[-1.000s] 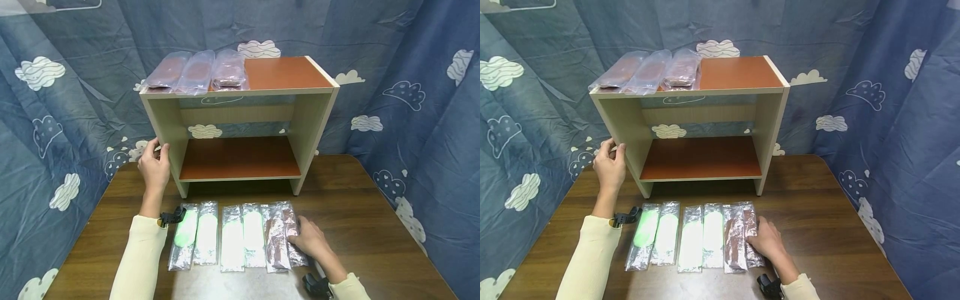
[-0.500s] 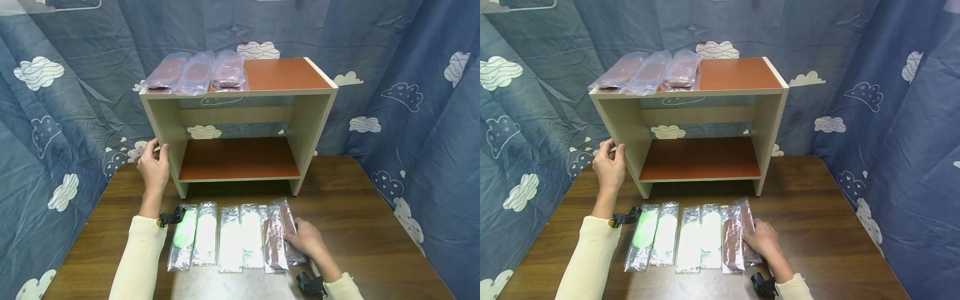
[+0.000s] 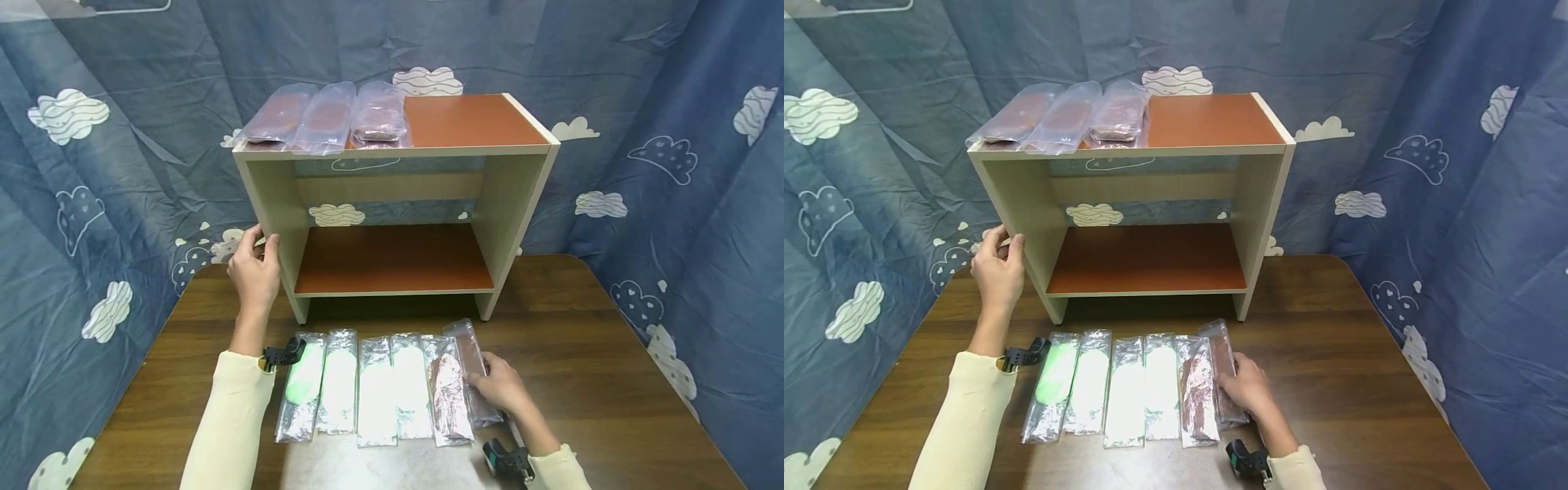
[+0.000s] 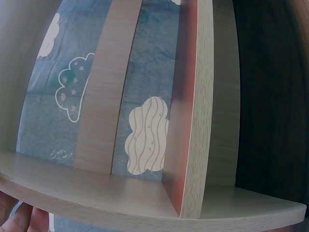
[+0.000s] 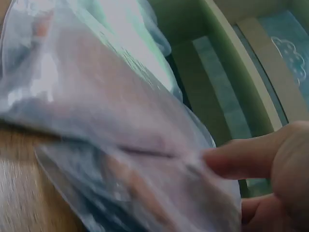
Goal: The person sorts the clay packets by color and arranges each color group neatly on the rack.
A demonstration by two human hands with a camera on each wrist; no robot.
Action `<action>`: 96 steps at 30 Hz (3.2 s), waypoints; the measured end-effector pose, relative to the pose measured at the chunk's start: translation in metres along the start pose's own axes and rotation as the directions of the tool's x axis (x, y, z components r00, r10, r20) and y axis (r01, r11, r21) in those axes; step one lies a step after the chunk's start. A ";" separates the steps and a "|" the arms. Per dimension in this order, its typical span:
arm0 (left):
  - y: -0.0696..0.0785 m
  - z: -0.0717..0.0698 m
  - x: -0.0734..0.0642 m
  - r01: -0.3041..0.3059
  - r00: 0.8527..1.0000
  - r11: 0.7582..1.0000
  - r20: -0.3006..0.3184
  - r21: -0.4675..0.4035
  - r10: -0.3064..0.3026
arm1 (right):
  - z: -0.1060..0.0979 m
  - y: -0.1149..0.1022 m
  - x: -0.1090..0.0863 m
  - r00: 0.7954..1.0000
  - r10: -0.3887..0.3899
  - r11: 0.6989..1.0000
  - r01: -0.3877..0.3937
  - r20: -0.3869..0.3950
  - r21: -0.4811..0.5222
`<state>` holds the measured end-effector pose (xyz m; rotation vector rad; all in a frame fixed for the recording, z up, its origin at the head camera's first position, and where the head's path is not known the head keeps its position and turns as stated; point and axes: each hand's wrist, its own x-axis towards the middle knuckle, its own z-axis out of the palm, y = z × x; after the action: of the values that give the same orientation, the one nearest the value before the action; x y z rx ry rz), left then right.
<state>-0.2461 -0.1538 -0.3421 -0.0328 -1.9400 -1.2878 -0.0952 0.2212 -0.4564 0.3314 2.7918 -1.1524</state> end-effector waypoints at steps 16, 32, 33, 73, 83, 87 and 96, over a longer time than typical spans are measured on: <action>0.001 -0.001 0.002 -0.004 1.000 1.000 0.011 -0.017 0.004 | -0.029 0.027 -0.003 0.975 0.008 0.945 0.066 -0.224 0.322; -0.001 0.000 -0.001 0.025 0.999 1.000 0.027 0.008 -0.026 | -0.032 -0.023 -0.040 0.882 -0.325 0.790 0.451 -0.340 0.415; -0.001 0.000 -0.001 0.024 0.999 1.000 0.028 0.007 -0.025 | -0.033 -0.026 -0.042 0.873 -0.352 0.773 0.474 -0.338 0.422; 0.000 -0.003 0.005 -0.116 0.993 0.990 0.029 0.078 0.114 | -0.225 -0.215 -0.011 0.684 -0.603 0.612 0.727 -0.411 0.312; 0.002 -0.002 0.010 -0.081 0.996 0.996 0.036 0.026 0.080 | -0.247 -0.239 0.007 0.793 -0.516 0.789 0.587 -0.324 0.182; 0.002 -0.002 0.011 -0.068 0.997 0.998 0.039 -0.002 0.068 | -0.254 -0.253 0.015 0.839 -0.477 0.834 0.526 -0.262 0.164; 0.004 -0.004 0.011 -0.027 0.997 1.000 0.066 -0.002 0.027 | -0.267 -0.274 0.029 0.877 -0.448 0.863 0.475 -0.175 0.173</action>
<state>-0.2496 -0.1591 -0.3322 -0.1026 -1.9879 -1.2845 -0.1924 0.2256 -0.0848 -0.2888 2.9562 -1.5823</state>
